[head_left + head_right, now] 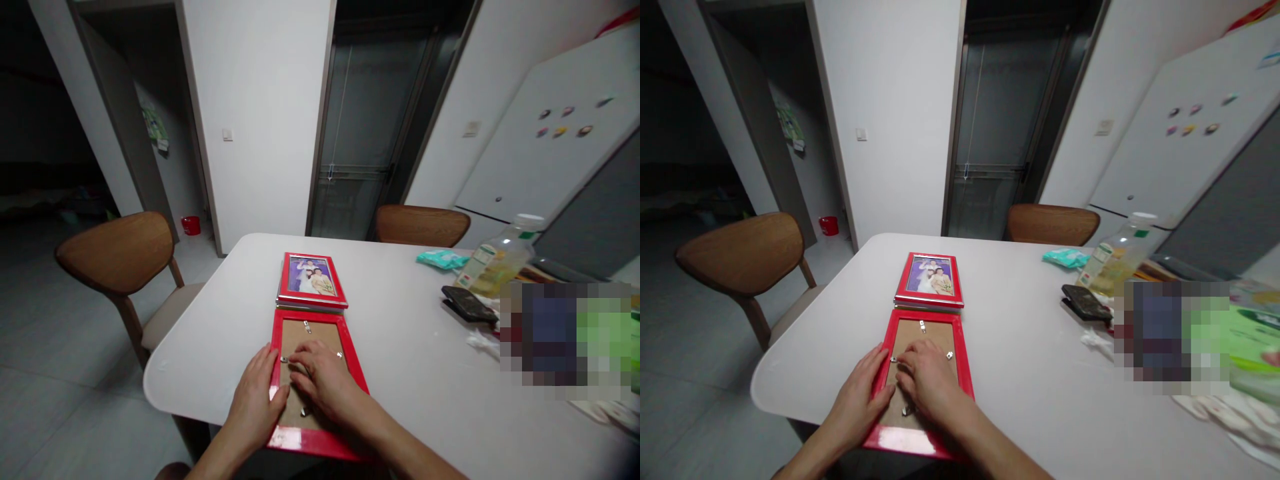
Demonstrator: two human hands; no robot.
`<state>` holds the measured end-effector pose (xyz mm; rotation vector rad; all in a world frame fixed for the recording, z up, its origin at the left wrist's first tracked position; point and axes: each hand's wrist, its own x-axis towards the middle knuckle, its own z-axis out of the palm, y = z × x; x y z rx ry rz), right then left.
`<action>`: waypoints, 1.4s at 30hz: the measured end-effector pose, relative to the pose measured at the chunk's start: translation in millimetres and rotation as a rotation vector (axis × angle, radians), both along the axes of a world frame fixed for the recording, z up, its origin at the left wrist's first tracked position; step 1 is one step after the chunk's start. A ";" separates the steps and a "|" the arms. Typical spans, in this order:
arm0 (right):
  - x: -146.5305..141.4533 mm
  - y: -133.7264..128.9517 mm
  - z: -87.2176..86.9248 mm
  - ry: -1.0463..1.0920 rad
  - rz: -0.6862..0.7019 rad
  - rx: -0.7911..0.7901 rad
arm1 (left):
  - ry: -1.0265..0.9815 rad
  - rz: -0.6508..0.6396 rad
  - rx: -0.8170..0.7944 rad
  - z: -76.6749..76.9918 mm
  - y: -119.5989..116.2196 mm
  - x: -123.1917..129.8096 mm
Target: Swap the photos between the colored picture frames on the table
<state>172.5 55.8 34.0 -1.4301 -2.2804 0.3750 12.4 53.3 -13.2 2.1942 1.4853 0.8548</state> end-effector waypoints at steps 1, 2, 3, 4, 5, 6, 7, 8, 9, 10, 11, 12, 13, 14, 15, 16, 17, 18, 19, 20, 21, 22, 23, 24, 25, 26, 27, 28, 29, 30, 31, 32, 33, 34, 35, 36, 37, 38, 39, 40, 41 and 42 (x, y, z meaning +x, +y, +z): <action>-4.7 5.2 -2.2 -0.026 -0.013 0.018 | -0.002 0.001 0.000 -0.2 0.1 0.0; -8.8 9.9 -4.7 -0.054 -0.026 0.031 | -0.002 0.001 -0.001 -0.3 0.1 -0.1; -12.2 14.0 -7.4 -0.079 -0.045 0.042 | -0.001 0.002 -0.003 -0.4 0.0 -0.1; -14.7 17.3 -10.1 -0.098 -0.065 0.054 | -0.002 0.003 -0.003 -0.5 0.0 -0.1; -16.3 19.9 -12.9 -0.107 -0.088 0.069 | -0.004 0.004 0.000 -0.7 -0.1 -0.2; -17.1 21.9 -15.5 -0.107 -0.108 0.086 | -0.008 0.004 0.006 -0.9 -0.2 -0.2; -17.2 23.5 -17.8 -0.104 -0.123 0.102 | -0.011 0.005 0.011 -1.2 -0.3 -0.3; -16.9 24.6 -19.7 -0.099 -0.130 0.114 | -0.012 0.007 0.015 -1.5 -0.3 -0.3; -16.4 25.5 -21.1 -0.096 -0.136 0.121 | -0.011 0.008 0.016 -1.8 -0.3 -0.3; -15.9 26.2 -21.9 -0.097 -0.146 0.119 | -0.008 0.009 0.015 -2.0 -0.2 -0.3; -15.7 26.7 -22.1 -0.099 -0.162 0.116 | -0.004 0.011 0.013 -2.3 -0.1 -0.3; -15.7 27.0 -21.9 -0.099 -0.173 0.109 | 0.000 0.012 0.010 -2.6 0.1 -0.2; -16.0 27.2 -21.2 -0.094 -0.172 0.101 | 0.003 0.012 0.009 -2.9 0.2 0.0; -16.7 27.2 -20.4 -0.085 -0.155 0.091 | 0.007 0.009 0.007 -3.1 0.4 0.2; -17.6 27.1 -19.5 -0.077 -0.127 0.079 | 0.012 0.008 0.005 -3.3 0.6 0.4; -18.8 27.0 -18.8 -0.070 -0.099 0.063 | 0.019 0.006 0.002 -3.4 0.7 0.6; -20.1 26.9 -18.2 -0.067 -0.084 0.048 | 0.027 0.005 0.000 -3.5 0.8 0.7; -21.4 26.9 -17.9 -0.069 -0.087 0.035 | 0.035 0.004 -0.002 -3.3 0.8 0.8; -22.5 27.2 -17.9 -0.073 -0.104 0.027 | 0.043 0.003 -0.004 -3.1 0.8 0.9; -23.1 27.9 -18.0 -0.078 -0.126 0.022 | 0.049 0.002 -0.006 -2.6 0.7 0.9; -22.8 29.1 -18.2 -0.079 -0.139 0.022 | 0.053 0.001 -0.008 -2.0 0.6 0.8; -21.6 30.7 -18.4 -0.077 -0.147 0.025 | 0.057 0.000 -0.013 -1.3 0.5 0.8; -19.0 32.9 -18.5 -0.077 -0.160 0.030 | 0.060 0.001 -0.019 -0.6 0.3 0.7; -15.3 35.6 -18.6 -0.078 -0.184 0.037 | 0.063 0.003 -0.026 0.0 0.1 0.8; -10.6 38.8 -18.7 -0.081 -0.218 0.047 | 0.067 0.006 -0.031 0.6 -0.1 0.9; -5.4 42.2 -19.0 -0.086 -0.259 0.056 | 0.072 0.009 -0.033 1.0 -0.3 1.1; 0.0 45.6 -19.4 -0.093 -0.299 0.064 | 0.076 0.010 -0.034 1.3 -0.6 1.4; 4.9 48.9 -20.1 -0.100 -0.332 0.069 | 0.080 0.010 -0.034 1.5 -0.8 1.8; 8.9 51.8 -20.9 -0.105 -0.348 0.071 | 0.084 0.011 -0.036 1.8 -1.0 2.2; 11.6 54.1 -21.9 -0.107 -0.353 0.069 | 0.088 0.011 -0.040 2.0 -1.2 2.6; 13.1 55.9 -22.9 -0.107 -0.352 0.067 | 0.092 0.012 -0.046 2.4 -1.3 3.0; 13.3 57.2 -23.7 -0.106 -0.347 0.065 | 0.095 0.014 -0.053 2.9 -1.3 3.3; 12.6 58.0 -24.2 -0.104 -0.339 0.063 | 0.096 0.015 -0.061 3.5 -1.3 3.5; 11.3 58.4 -24.2 -0.101 -0.332 0.061 | 0.095 0.017 -0.067 4.2 -1.3 3.6; 9.8 58.3 -23.6 -0.097 -0.326 0.059 | 0.091 0.019 -0.071 4.9 -1.2 3.7; 8.5 57.5 -22.3 -0.094 -0.322 0.057 | 0.083 0.021 -0.075 5.6 -1.2 3.8; 7.7 55.8 -20.5 -0.093 -0.318 0.054 | 0.071 0.024 -0.078 6.1 -1.1 3.8; 7.7 52.8 -18.2 -0.089 -0.310 0.052 | 0.055 0.027 -0.080 6.4 -1.1 3.7; 8.5 48.3 -15.6 -0.080 -0.299 0.054 | 0.037 0.028 -0.080 6.4 -1.2 3.7; 10.2 42.2 -12.9 -0.068 -0.287 0.054 | 0.019 0.029 -0.079 6.2 -1.2 3.7; 12.6 34.7 -10.4 -0.057 -0.281 0.046 | 0.003 0.030 -0.076 5.8 -1.4 3.7; 15.5 26.1 -8.2 -0.052 -0.280 0.024 | -0.008 0.032 -0.071 5.3 -1.6 3.7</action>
